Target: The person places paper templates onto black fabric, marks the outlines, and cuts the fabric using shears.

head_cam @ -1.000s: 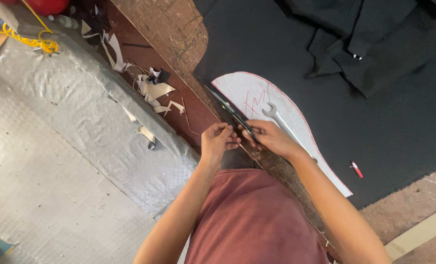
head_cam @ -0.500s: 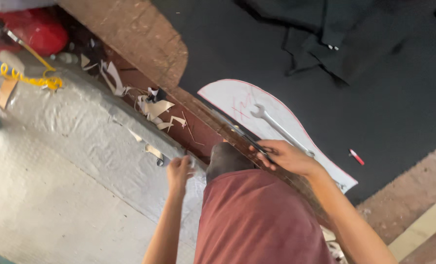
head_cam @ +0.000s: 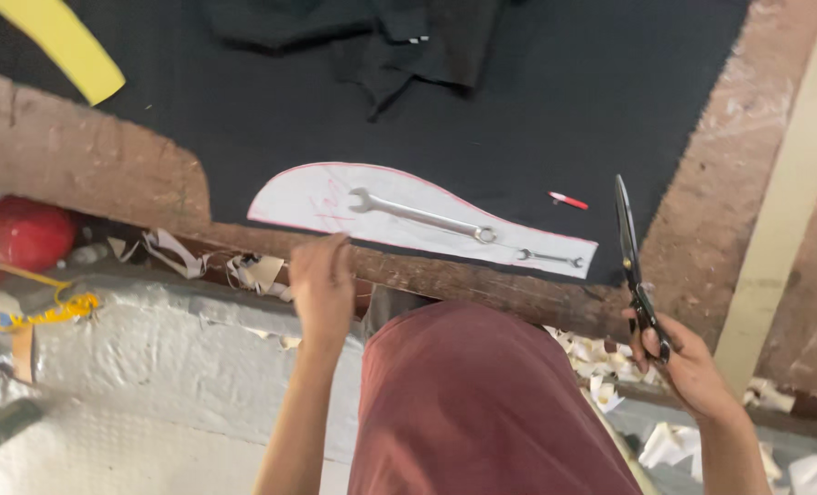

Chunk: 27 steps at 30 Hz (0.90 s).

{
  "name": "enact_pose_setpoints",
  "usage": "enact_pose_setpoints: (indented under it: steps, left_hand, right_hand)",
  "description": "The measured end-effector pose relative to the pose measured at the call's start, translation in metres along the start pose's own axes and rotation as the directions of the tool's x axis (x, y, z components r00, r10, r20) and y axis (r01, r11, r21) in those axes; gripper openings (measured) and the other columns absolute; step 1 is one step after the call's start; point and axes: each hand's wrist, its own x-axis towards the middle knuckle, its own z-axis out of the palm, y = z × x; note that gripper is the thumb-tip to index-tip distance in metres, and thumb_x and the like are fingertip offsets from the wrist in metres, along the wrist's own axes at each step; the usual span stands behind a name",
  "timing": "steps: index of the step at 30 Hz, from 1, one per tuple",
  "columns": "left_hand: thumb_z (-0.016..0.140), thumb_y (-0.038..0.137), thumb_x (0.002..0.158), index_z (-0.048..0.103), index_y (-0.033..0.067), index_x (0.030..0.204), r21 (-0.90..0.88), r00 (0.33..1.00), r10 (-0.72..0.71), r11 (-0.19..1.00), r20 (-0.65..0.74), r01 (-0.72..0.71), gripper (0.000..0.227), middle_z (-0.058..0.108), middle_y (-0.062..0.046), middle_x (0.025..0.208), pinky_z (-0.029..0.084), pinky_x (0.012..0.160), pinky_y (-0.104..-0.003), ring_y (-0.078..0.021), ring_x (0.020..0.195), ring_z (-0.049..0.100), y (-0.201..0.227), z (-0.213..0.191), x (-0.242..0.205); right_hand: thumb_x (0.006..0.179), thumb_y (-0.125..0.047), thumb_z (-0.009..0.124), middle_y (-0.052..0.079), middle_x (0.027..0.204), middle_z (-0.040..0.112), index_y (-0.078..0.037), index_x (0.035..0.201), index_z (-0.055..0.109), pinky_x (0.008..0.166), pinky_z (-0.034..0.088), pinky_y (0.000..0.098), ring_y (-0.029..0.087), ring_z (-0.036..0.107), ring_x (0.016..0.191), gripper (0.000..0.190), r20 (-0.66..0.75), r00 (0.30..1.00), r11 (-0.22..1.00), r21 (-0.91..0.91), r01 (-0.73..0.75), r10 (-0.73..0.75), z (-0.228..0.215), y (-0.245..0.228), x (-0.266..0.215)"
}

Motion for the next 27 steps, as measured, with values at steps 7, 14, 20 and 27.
enact_pose_setpoints:
  steps: [7, 14, 20, 27]
  left_hand:
    - [0.062, 0.0, 0.081, 0.071, 0.0113, 0.125, -0.161, 0.695, 0.451, 0.882, 0.56, -0.443, 0.046, 0.066, -0.007, 0.114, 0.047, 0.096, -0.045, -0.0282, 0.111, 0.058, 0.105, 0.122, 0.018]
    - [0.065, 0.006, 0.082, 0.067, 0.0205, 0.132, -0.073, 0.416, 0.519, 0.686, 0.746, -0.724, 0.052, 0.058, -0.007, 0.118, 0.044, 0.091, -0.041, -0.0246, 0.113, 0.053, 0.128, 0.177, -0.001]
    - [0.07, 0.019, 0.087, 0.066, 0.0233, 0.132, -0.069, 0.47, 0.474, 0.755, 0.744, -0.652, 0.045, 0.056, -0.005, 0.111, 0.043, 0.086, -0.043, -0.0247, 0.107, 0.052, 0.131, 0.184, 0.003]
    - [0.072, 0.021, 0.087, 0.064, 0.0278, 0.136, -0.015, 0.481, 0.452, 0.74, 0.752, -0.672, 0.05, 0.055, -0.004, 0.106, 0.041, 0.082, -0.045, -0.0248, 0.1, 0.052, 0.135, 0.188, 0.004]
  right_hand:
    - [0.097, -0.037, 0.063, 0.005, 0.073, 0.055, 0.001, 0.133, 0.064, 0.062, 0.039, 0.0319, 0.017, 0.049, 0.067, 0.053, -0.071, 0.989, 0.963, 0.249, -0.107, 0.128, 0.004, 0.116, -0.082]
    - [0.092, -0.054, 0.055, 0.003, 0.069, 0.054, 0.002, 0.13, 0.065, 0.057, 0.038, 0.0324, 0.016, 0.046, 0.063, 0.068, -0.166, 0.982, 0.974, 0.22, -0.048, 0.086, 0.045, 0.151, -0.128]
    - [0.089, -0.06, 0.058, 0.002, 0.071, 0.054, 0.002, 0.133, 0.064, 0.059, 0.038, 0.0306, 0.014, 0.045, 0.065, 0.077, -0.139, 0.99, 0.947, 0.315, 0.065, -0.022, 0.065, 0.16, -0.109]
    - [0.094, -0.054, 0.061, 0.002, 0.069, 0.052, 0.001, 0.132, 0.066, 0.06, 0.034, 0.0289, 0.014, 0.045, 0.065, 0.067, -0.102, 0.994, 0.889, 0.451, 0.074, -0.032, 0.074, 0.162, -0.08]
